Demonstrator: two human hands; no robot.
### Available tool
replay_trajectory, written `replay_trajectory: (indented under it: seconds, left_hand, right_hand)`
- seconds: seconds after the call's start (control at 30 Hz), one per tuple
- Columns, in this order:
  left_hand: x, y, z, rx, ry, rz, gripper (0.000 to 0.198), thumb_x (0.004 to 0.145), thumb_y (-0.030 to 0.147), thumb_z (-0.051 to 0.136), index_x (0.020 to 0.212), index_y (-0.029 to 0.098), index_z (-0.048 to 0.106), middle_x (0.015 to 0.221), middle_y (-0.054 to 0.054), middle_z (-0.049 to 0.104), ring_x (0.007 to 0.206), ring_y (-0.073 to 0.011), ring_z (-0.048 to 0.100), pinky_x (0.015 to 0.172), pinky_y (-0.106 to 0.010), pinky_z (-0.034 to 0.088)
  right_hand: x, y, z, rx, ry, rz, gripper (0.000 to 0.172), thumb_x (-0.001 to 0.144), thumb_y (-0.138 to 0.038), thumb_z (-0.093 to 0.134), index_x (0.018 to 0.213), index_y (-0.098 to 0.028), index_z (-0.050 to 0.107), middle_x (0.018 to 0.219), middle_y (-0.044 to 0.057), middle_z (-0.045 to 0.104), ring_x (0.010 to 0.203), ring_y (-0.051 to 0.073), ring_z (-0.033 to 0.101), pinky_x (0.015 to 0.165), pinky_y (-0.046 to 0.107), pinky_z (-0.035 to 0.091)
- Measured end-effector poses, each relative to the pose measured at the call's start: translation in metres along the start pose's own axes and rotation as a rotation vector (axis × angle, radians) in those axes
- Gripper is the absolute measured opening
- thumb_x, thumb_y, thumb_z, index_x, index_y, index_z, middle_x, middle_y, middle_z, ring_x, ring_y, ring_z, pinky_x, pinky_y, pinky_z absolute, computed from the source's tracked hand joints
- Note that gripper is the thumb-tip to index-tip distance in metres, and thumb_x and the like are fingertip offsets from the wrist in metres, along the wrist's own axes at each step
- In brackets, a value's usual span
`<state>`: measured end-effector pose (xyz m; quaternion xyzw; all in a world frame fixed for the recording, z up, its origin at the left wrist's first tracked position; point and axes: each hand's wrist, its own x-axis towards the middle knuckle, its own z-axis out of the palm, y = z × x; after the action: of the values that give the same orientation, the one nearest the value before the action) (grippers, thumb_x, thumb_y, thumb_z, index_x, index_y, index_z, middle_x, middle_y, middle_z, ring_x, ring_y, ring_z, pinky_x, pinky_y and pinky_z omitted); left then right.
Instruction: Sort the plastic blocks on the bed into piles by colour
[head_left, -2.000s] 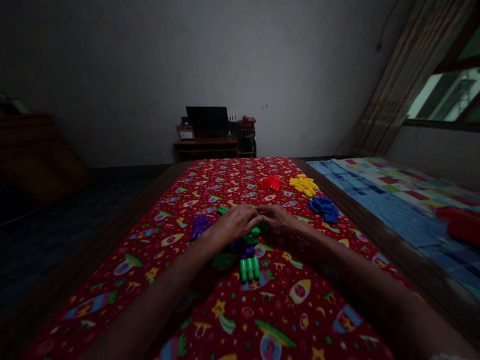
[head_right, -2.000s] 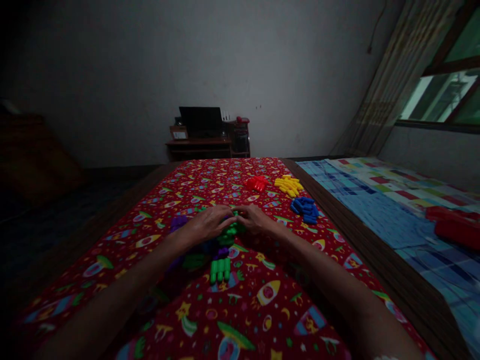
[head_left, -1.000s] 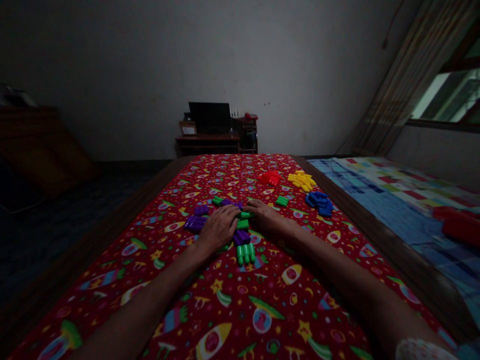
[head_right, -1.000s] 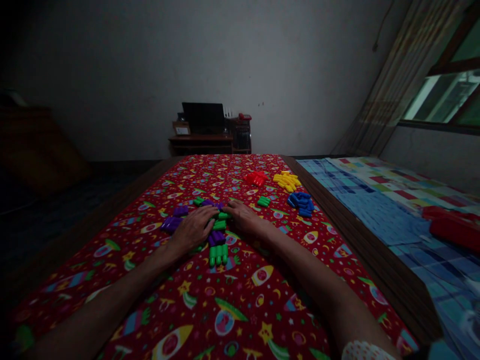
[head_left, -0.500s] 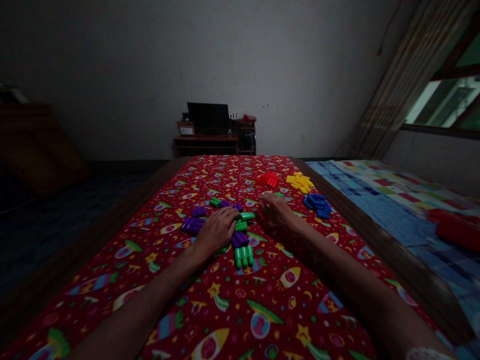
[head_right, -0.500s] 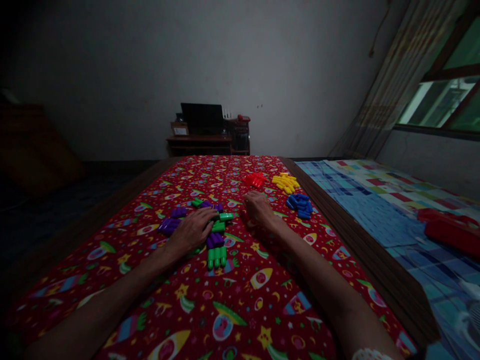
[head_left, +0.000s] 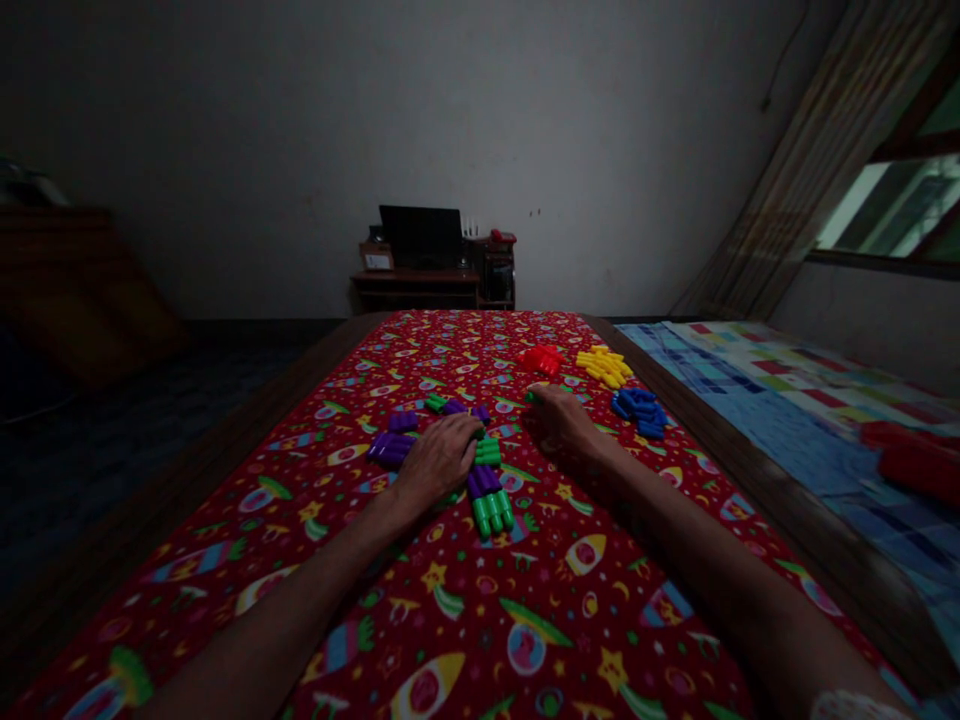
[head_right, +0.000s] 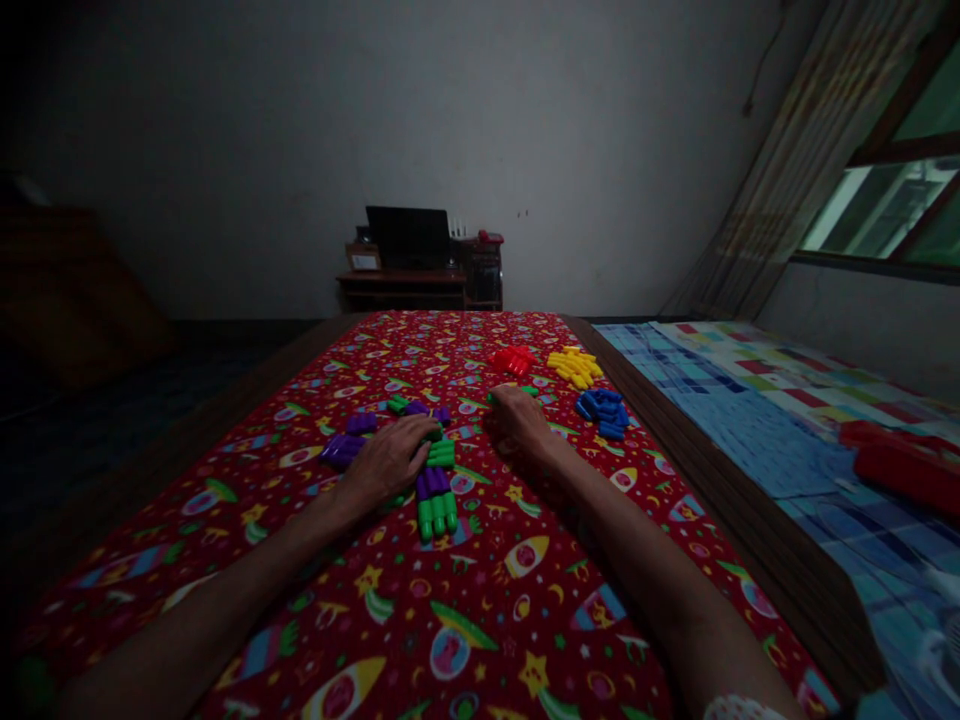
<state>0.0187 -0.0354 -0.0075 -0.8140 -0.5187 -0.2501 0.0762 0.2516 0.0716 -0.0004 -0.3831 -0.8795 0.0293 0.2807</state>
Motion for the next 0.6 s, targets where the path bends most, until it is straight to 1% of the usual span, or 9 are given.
replay_trajectory:
  seconds: [0.07,0.13,0.2,0.27,0.3,0.37,0.43,0.5,0.6]
  left_hand:
    - [0.000,-0.001,0.002,0.008,0.021,-0.005,0.033,0.090,0.020,0.041,0.120,0.015,0.055,0.124,-0.013,0.062,0.119,-0.0252,0.055,0.104,-0.044,0.044]
    - [-0.001,-0.003,0.005,0.026,0.049,-0.018,0.037,0.091,0.020,0.039,0.125,0.013,0.051,0.126,-0.015,0.060,0.121,-0.0254,0.054,0.105,-0.044,0.044]
    - [-0.002,-0.006,0.008,0.045,0.063,-0.029,0.038,0.092,0.020,0.037,0.126,0.012,0.050,0.124,-0.015,0.061,0.119,-0.0256,0.056,0.104,-0.044,0.044]
    - [-0.003,-0.008,0.010,0.059,0.061,-0.031,0.038,0.092,0.020,0.035,0.127,0.013,0.049,0.120,-0.015,0.063,0.116,-0.0256,0.058,0.102,-0.044,0.045]
    - [-0.003,-0.008,0.011,0.067,0.058,-0.032,0.039,0.093,0.020,0.035,0.128,0.013,0.048,0.120,-0.014,0.063,0.115,-0.0256,0.058,0.102,-0.044,0.045]
    - [-0.005,-0.009,0.011,0.084,0.057,-0.033,0.040,0.094,0.021,0.034,0.131,0.013,0.046,0.121,-0.015,0.063,0.115,-0.0257,0.058,0.100,-0.044,0.046]
    - [-0.005,-0.008,0.011,0.096,0.060,-0.037,0.041,0.094,0.021,0.035,0.133,0.013,0.044,0.121,-0.015,0.063,0.115,-0.0258,0.058,0.100,-0.043,0.046]
    - [-0.005,-0.007,0.009,0.095,0.065,-0.046,0.041,0.094,0.020,0.036,0.134,0.014,0.043,0.120,-0.015,0.063,0.114,-0.0255,0.059,0.100,-0.042,0.045]
    - [-0.003,-0.005,0.007,0.086,0.062,-0.054,0.041,0.093,0.019,0.038,0.133,0.015,0.043,0.119,-0.013,0.064,0.113,-0.0250,0.060,0.099,-0.042,0.046]
  right_hand:
    - [0.000,0.010,-0.008,-0.073,0.029,0.031,0.023,0.084,-0.014,0.056,0.104,-0.013,0.065,0.105,0.015,0.065,0.095,0.022,0.059,0.081,0.031,0.044]
    - [-0.001,0.007,-0.011,-0.082,0.031,0.002,0.027,0.084,-0.017,0.057,0.109,-0.013,0.065,0.110,0.015,0.064,0.100,0.024,0.058,0.085,0.032,0.044]
    - [-0.002,-0.008,-0.009,-0.033,-0.009,-0.062,0.024,0.088,-0.019,0.053,0.108,-0.014,0.065,0.101,0.013,0.067,0.092,0.021,0.060,0.080,0.030,0.044]
    - [-0.003,-0.031,-0.003,0.045,-0.114,-0.172,0.023,0.092,-0.023,0.050,0.104,-0.014,0.067,0.091,0.009,0.069,0.080,0.017,0.060,0.073,0.026,0.043]
    - [-0.004,-0.043,0.001,0.077,-0.174,-0.242,0.022,0.092,-0.024,0.050,0.103,-0.014,0.067,0.088,0.008,0.070,0.077,0.016,0.060,0.071,0.025,0.042]
    - [-0.006,-0.062,0.007,0.111,-0.258,-0.368,0.022,0.092,-0.026,0.053,0.103,-0.014,0.067,0.092,0.009,0.070,0.080,0.016,0.061,0.071,0.024,0.042]
    - [-0.008,-0.071,0.011,0.106,-0.275,-0.423,0.021,0.090,-0.025,0.057,0.106,-0.014,0.066,0.098,0.011,0.070,0.085,0.016,0.061,0.075,0.025,0.042]
    - [-0.008,-0.068,0.011,0.090,-0.251,-0.407,0.022,0.089,-0.024,0.058,0.109,-0.015,0.065,0.098,0.011,0.070,0.086,0.017,0.061,0.077,0.026,0.042]
    - [-0.005,-0.045,0.006,0.024,-0.164,-0.307,0.024,0.088,-0.028,0.060,0.108,-0.015,0.065,0.096,0.010,0.069,0.086,0.018,0.059,0.080,0.028,0.042]
